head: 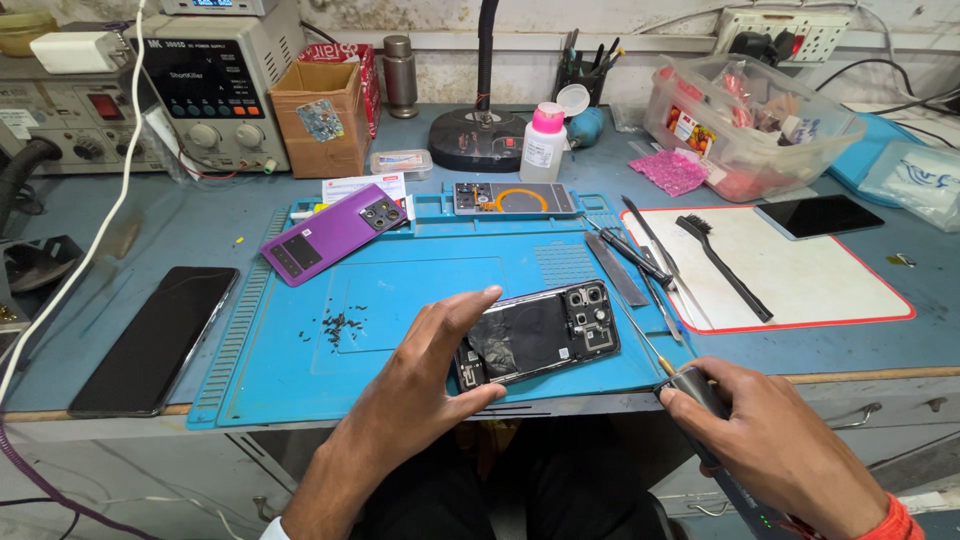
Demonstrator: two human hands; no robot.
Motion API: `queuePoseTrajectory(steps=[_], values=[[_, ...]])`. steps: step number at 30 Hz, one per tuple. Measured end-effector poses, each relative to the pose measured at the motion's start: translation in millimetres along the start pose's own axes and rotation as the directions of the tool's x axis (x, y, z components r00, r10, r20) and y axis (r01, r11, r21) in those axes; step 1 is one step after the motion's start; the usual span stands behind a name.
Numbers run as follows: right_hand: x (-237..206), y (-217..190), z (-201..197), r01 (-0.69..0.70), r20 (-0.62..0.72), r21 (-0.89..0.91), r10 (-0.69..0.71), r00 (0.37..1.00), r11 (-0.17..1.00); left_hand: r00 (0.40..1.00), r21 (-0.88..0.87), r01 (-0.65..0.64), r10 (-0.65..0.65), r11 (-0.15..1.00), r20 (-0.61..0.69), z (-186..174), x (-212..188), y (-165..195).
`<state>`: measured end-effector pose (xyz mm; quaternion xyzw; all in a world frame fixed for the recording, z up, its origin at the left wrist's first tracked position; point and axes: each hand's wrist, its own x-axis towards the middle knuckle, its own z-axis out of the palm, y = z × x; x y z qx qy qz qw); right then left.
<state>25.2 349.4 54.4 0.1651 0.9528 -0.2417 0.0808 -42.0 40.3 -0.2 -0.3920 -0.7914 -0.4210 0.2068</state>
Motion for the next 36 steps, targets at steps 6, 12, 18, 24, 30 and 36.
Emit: queuePoseTrajectory(steps=[6,12,18,24,30,36], values=[[0.5,6.6,2.1,-0.007,0.018,0.100,0.005,1.000,0.995,0.999,-0.012,0.033,-0.033,0.999,0.016,-2.8,1.9,3.7],[-2.5,16.4,1.9,-0.018,0.127,0.121,0.002,0.992,0.992,0.962,-0.056,0.255,-0.247,0.965,0.117,-6.3,9.4,1.2],[-0.2,34.6,9.7,0.168,0.145,0.013,-0.168,0.975,0.986,0.954,-0.004,0.256,-0.252,0.967,0.165,-6.4,14.7,3.9],[2.9,43.1,20.7,0.310,0.252,0.045,-0.311,0.916,0.950,0.999,-0.276,0.028,-0.039,0.961,-0.031,3.2,5.0,29.7],[-4.0,33.1,21.0,0.351,0.381,0.065,-0.349,0.856,0.934,0.996,-0.431,0.081,-0.085,0.899,0.011,2.0,11.2,42.0],[-4.3,36.9,18.1,0.422,0.464,0.066,-0.402,0.789,0.904,0.904,-0.378,0.390,-0.270,0.840,0.332,-19.2,3.2,51.5]])
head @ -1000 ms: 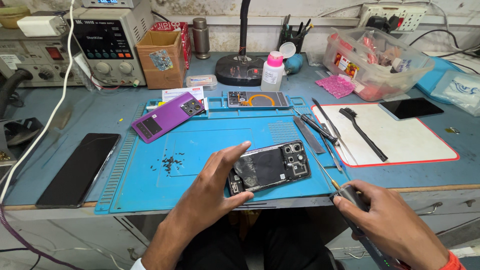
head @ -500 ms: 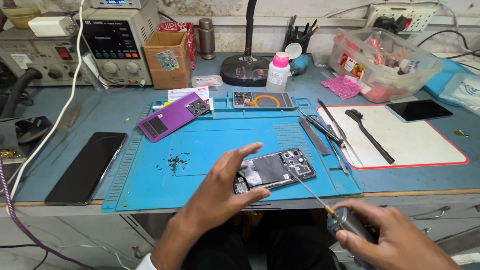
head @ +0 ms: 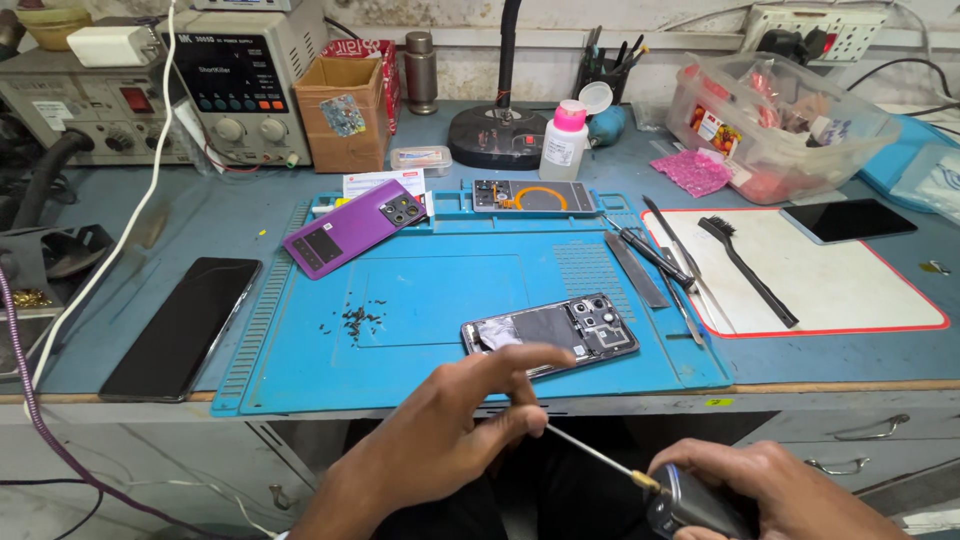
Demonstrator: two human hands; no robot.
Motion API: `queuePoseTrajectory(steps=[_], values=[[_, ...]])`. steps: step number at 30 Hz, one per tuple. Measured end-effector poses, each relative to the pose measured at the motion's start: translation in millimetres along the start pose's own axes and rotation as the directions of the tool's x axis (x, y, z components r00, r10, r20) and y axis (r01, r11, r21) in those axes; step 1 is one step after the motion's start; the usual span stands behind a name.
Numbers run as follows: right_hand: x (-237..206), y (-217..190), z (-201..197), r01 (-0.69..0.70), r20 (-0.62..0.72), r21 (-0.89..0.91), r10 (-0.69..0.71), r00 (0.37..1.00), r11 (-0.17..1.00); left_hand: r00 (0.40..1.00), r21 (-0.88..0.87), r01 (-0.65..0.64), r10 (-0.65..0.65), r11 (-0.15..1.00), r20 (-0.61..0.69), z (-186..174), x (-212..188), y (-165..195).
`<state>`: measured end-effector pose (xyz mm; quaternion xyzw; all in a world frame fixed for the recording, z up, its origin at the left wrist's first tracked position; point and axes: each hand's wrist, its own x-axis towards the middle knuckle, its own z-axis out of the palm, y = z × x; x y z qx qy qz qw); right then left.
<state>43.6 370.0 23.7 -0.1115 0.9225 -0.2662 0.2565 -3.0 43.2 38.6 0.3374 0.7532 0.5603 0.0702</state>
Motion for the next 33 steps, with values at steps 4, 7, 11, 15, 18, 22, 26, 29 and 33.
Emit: queuePoseTrajectory(steps=[4,7,11,15,18,22,26,29,33], values=[[6.3,17.5,4.5,0.104,0.020,-0.018,-0.103,0.994,0.994,0.990,0.037,-0.142,0.142,0.989,0.014,-2.6,-11.7,1.3],[9.0,28.8,10.5,0.155,0.012,-0.014,-0.155,0.988,0.988,0.994,0.020,-0.110,0.110,0.994,0.023,-3.7,-14.8,-1.8],[10.8,36.2,12.8,0.177,0.013,-0.004,-0.177,0.984,0.984,0.997,-0.023,-0.064,0.065,0.998,0.033,-3.4,-16.0,-7.3],[10.4,36.3,13.7,0.211,0.009,0.005,-0.211,0.977,0.977,0.994,-0.037,-0.094,0.096,0.995,0.053,-2.8,-18.4,-11.8],[9.0,32.9,13.0,0.180,0.017,0.010,-0.180,0.983,0.984,0.986,-0.050,-0.158,0.160,0.986,0.044,-4.2,-17.1,-14.8],[9.4,23.2,11.5,0.168,0.005,-0.027,-0.168,0.986,0.985,0.994,-0.020,-0.108,0.108,0.994,0.014,-6.8,-15.7,-17.6],[8.0,15.5,11.3,0.054,0.021,-0.023,-0.053,0.998,0.998,0.986,0.014,-0.168,0.168,0.986,-0.007,-8.6,-15.3,-20.3],[7.5,16.3,12.7,0.065,0.017,-0.032,-0.065,0.998,0.997,0.983,0.013,-0.185,0.185,0.983,-0.003,-8.8,-15.7,-21.8],[9.9,22.8,13.8,0.152,0.011,-0.019,-0.152,0.988,0.988,0.998,-0.048,-0.050,0.051,0.998,0.023,-8.1,-16.4,-21.6]])
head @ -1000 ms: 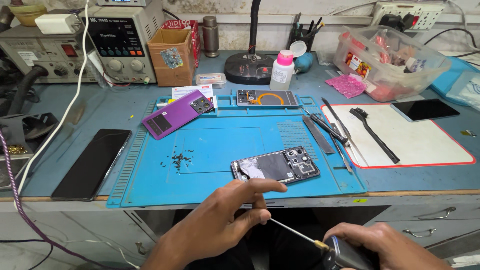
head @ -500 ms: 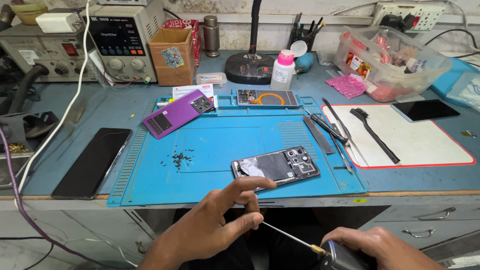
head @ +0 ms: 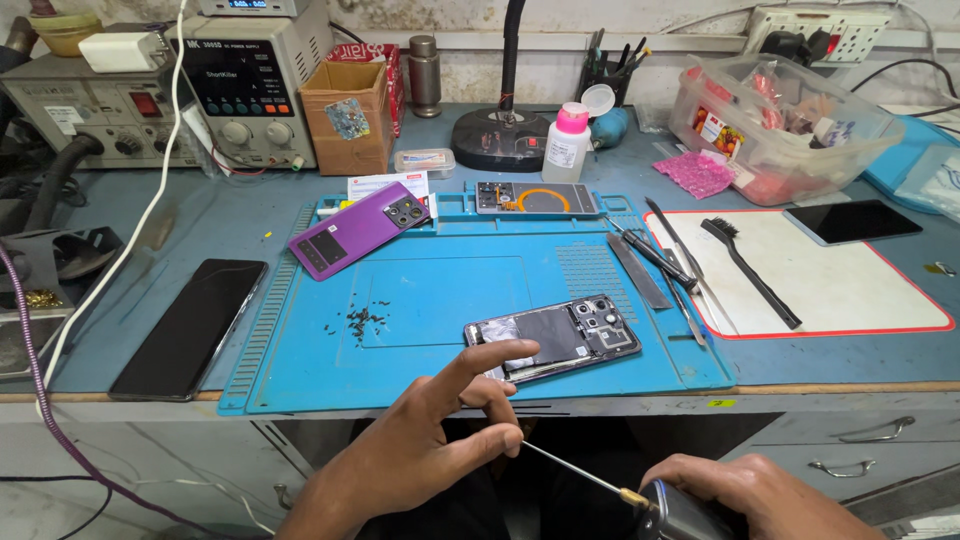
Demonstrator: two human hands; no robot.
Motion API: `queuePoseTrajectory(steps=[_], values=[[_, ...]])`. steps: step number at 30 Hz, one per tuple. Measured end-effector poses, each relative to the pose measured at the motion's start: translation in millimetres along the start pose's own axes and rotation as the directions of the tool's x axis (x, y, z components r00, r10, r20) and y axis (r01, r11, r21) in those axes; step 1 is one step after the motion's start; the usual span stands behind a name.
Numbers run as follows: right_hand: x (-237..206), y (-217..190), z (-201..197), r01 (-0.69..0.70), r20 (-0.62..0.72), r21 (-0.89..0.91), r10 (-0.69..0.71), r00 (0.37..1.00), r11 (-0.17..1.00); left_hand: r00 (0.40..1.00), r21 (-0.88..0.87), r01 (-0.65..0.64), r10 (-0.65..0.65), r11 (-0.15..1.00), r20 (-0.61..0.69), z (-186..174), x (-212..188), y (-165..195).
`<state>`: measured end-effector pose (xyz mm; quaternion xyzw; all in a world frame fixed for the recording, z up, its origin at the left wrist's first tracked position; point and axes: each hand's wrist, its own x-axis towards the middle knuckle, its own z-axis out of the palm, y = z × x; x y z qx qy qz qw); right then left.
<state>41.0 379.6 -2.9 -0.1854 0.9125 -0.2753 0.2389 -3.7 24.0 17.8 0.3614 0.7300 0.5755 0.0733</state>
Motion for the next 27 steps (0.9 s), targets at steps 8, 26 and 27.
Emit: queuePoseTrajectory(steps=[8,26,27], values=[[1.7,-8.5,-0.9,-0.096,0.036,-0.043,0.097,0.995,0.995,1.000,0.055,-0.006,0.005,0.998,0.021,-2.5,-3.2,4.3],[6.4,-15.1,-3.8,-0.069,0.017,-0.102,0.071,0.997,0.992,0.997,0.182,-0.070,0.077,0.981,-0.032,4.1,-1.0,8.9],[7.2,-18.7,-4.4,-0.012,-0.004,-0.104,0.012,1.000,0.995,0.997,0.176,-0.069,0.076,0.982,-0.033,4.0,-0.5,8.8]])
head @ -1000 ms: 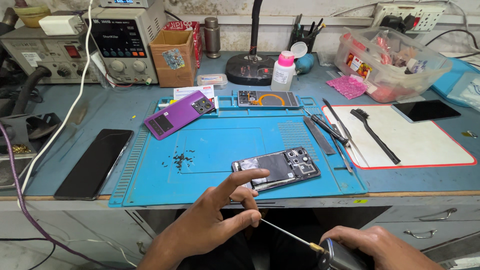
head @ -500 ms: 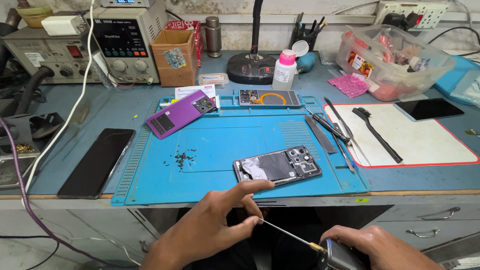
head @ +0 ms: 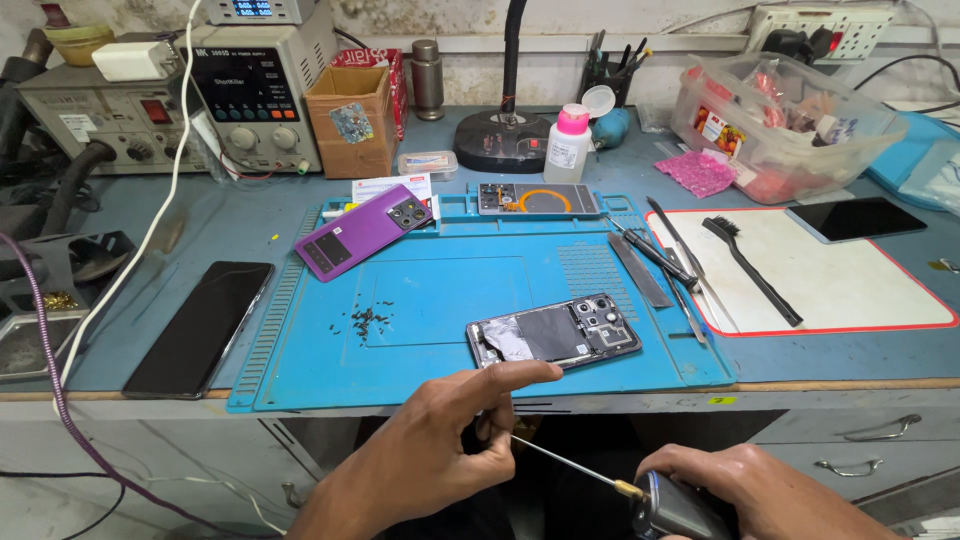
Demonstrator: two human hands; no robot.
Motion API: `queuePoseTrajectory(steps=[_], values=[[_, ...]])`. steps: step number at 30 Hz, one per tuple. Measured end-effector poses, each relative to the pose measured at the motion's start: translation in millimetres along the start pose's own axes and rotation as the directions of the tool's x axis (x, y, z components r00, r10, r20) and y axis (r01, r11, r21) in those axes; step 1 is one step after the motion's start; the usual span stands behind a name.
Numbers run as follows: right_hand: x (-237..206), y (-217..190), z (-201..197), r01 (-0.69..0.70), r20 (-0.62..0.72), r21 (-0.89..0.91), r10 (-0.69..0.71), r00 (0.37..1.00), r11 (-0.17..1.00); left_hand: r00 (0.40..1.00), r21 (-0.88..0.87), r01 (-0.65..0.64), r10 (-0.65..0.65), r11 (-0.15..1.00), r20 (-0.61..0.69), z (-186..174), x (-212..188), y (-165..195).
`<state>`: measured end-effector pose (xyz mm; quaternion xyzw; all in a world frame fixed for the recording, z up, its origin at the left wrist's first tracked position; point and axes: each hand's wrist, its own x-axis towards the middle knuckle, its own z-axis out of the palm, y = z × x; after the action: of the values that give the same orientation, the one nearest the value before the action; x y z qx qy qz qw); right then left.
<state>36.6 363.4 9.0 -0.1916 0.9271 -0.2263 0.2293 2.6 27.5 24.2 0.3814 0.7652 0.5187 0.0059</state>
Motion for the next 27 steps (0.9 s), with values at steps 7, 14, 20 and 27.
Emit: queuePoseTrajectory(steps=[7,14,20,27], values=[[-3.2,-29.6,-13.2,-0.160,0.049,-0.062,0.163,0.985,0.985,1.000,0.036,0.004,-0.003,0.999,-0.018,-1.9,2.6,0.2],[-12.8,-42.0,-31.7,-0.160,-0.103,-0.005,0.158,0.982,0.987,0.958,0.132,-0.015,0.052,0.991,-0.282,-20.2,1.6,-11.1],[13.7,-50.6,-63.6,-0.398,-0.348,-0.024,0.366,0.863,0.917,0.931,0.326,0.107,0.020,0.939,-0.363,-49.4,18.8,-25.5],[62.5,-31.8,-84.1,-0.108,-0.487,0.184,0.186,0.853,0.977,0.909,0.475,0.049,0.158,0.879,-0.386,-59.0,38.1,-55.2]])
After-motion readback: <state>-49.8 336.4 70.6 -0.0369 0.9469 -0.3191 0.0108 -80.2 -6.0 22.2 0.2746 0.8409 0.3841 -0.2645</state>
